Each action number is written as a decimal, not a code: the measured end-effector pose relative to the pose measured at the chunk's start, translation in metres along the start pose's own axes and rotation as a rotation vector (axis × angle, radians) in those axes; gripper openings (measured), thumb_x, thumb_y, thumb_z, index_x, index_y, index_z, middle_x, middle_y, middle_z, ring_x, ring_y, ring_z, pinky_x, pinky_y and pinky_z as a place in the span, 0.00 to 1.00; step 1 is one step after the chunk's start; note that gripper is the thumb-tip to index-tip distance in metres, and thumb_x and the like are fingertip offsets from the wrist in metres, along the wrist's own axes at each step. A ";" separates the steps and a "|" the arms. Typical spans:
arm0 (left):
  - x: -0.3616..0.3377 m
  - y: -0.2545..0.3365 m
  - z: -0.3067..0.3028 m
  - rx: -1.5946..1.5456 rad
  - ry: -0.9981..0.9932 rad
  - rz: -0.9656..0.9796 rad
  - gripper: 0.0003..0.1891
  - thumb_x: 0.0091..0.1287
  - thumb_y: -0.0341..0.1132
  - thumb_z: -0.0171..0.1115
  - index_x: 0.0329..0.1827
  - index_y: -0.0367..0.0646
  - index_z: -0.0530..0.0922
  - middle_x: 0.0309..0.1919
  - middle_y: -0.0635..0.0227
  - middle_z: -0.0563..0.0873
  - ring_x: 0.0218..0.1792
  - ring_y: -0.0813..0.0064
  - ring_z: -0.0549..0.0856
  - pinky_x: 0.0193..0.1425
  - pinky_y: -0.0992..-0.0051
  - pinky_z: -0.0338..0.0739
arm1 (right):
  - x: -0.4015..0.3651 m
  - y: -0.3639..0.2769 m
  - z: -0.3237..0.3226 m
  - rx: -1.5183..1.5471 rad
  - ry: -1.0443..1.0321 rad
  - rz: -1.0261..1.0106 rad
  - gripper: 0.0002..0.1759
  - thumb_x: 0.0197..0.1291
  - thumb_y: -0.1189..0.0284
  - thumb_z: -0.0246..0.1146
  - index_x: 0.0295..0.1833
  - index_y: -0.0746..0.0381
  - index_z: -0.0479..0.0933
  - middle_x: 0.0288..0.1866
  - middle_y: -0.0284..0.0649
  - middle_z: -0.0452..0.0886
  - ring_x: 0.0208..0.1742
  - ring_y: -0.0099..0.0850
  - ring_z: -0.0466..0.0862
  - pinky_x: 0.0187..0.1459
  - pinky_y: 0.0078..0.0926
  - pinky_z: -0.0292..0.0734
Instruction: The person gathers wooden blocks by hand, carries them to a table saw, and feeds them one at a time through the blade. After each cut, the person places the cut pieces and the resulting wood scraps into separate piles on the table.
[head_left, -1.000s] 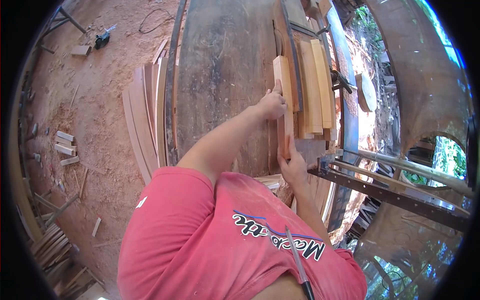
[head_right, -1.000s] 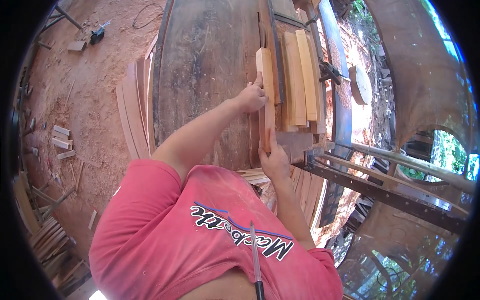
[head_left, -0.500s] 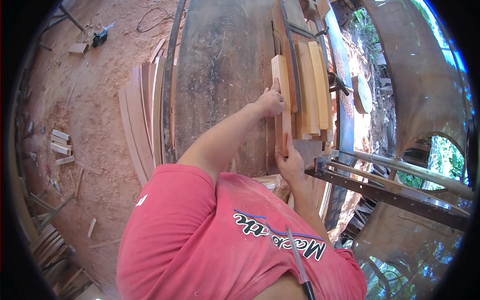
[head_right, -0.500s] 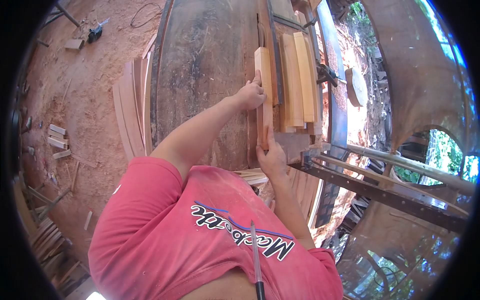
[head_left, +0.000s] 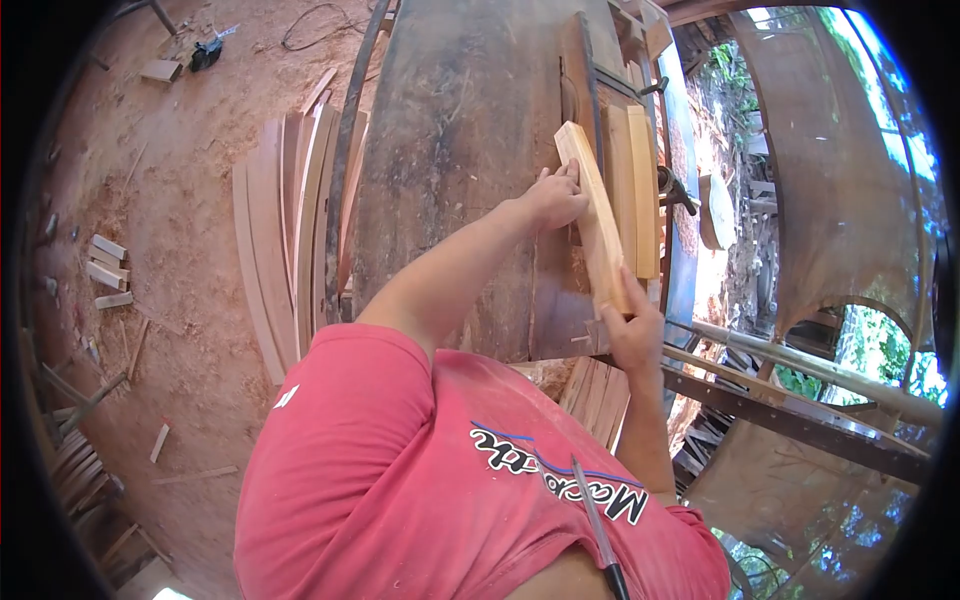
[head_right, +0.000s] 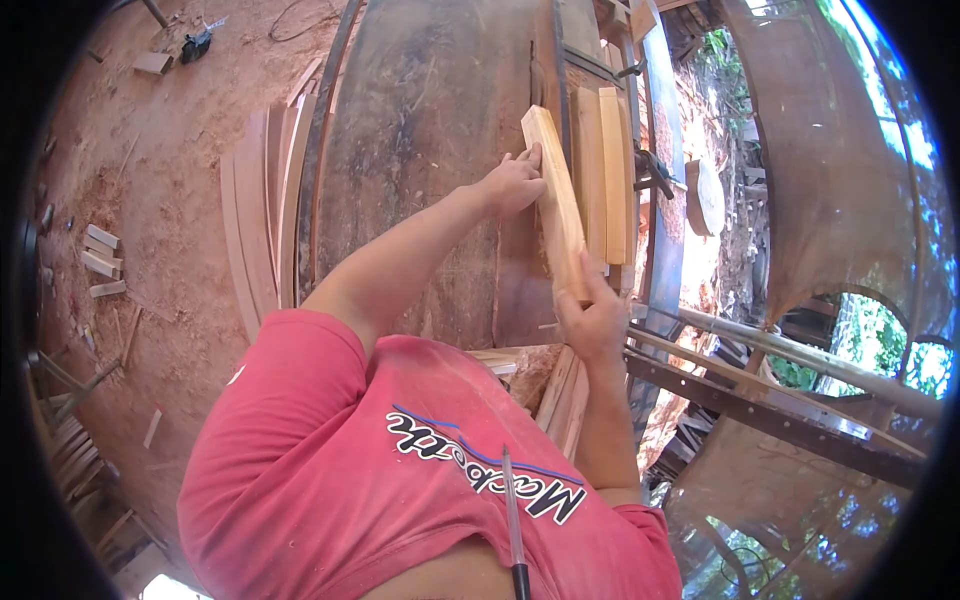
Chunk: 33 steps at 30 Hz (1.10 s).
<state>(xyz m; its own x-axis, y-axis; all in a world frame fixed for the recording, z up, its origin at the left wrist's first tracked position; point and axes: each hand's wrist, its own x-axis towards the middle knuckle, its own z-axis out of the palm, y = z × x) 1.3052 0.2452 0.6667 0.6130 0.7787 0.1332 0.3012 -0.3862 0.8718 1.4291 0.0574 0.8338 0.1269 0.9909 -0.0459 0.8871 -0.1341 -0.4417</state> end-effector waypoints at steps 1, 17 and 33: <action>0.003 0.002 -0.003 -0.071 0.029 -0.001 0.19 0.65 0.37 0.47 0.36 0.28 0.81 0.75 0.31 0.54 0.77 0.43 0.58 0.75 0.38 0.51 | 0.007 -0.011 -0.014 -0.005 -0.008 0.038 0.33 0.55 0.70 0.65 0.68 0.66 0.73 0.49 0.57 0.85 0.43 0.40 0.87 0.47 0.32 0.80; 0.030 0.023 -0.039 -0.335 0.096 -0.108 0.26 0.66 0.42 0.47 0.47 0.24 0.82 0.79 0.40 0.48 0.78 0.40 0.50 0.81 0.58 0.45 | 0.128 -0.053 -0.091 0.044 0.225 -0.009 0.19 0.62 0.64 0.63 0.51 0.67 0.83 0.31 0.35 0.81 0.32 0.21 0.75 0.36 0.21 0.71; 0.069 0.019 -0.024 -0.504 0.308 -0.134 0.26 0.66 0.42 0.45 0.42 0.24 0.83 0.77 0.32 0.46 0.76 0.37 0.54 0.81 0.52 0.42 | 0.275 -0.066 -0.133 -0.010 0.035 -0.109 0.19 0.63 0.61 0.61 0.43 0.68 0.82 0.34 0.34 0.81 0.38 0.22 0.76 0.45 0.21 0.71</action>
<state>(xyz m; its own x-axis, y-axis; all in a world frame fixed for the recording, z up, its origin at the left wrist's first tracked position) 1.3359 0.3034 0.7033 0.3311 0.9409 0.0711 -0.0681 -0.0513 0.9964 1.4647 0.3363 0.9695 0.0447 0.9984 0.0332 0.9008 -0.0259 -0.4334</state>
